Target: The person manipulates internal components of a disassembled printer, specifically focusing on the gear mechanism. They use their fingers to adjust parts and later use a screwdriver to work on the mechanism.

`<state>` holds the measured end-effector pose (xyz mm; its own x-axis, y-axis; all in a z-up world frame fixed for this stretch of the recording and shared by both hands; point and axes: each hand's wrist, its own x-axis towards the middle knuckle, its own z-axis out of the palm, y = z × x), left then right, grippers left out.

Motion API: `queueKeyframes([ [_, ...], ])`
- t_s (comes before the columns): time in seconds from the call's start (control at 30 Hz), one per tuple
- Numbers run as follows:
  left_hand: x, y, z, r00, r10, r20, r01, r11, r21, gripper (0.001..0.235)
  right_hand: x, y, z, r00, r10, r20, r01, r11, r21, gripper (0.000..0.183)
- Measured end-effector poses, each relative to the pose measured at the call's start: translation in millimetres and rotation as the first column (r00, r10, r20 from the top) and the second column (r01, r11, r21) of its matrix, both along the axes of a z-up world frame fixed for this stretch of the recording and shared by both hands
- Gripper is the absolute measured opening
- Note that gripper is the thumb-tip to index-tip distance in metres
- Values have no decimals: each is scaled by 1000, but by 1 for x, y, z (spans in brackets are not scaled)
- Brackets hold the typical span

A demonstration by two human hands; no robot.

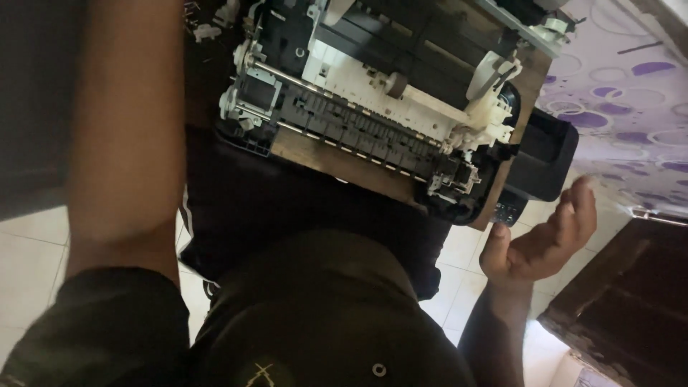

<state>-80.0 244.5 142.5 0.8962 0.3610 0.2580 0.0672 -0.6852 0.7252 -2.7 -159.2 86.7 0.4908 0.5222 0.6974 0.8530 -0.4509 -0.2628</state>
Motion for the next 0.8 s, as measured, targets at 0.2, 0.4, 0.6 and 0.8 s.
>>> queueKeyframes([
  [0.2,-27,-14,18,996,-62,-67,58,996,-69,29,-17,41,-15,928,256,-270,-152,923,352,70],
  [0.4,-33,-74,-10,933,-359,-37,356,932,-72,63,-36,92,4,548,364,-753,-413,901,135,72],
  [0.6,-35,-106,-24,883,-451,127,459,887,-44,48,-55,104,-23,335,568,-751,-367,813,451,78],
  [0.8,-32,-121,-46,876,-463,132,463,886,34,44,-77,71,-98,544,358,-759,-237,933,270,38],
])
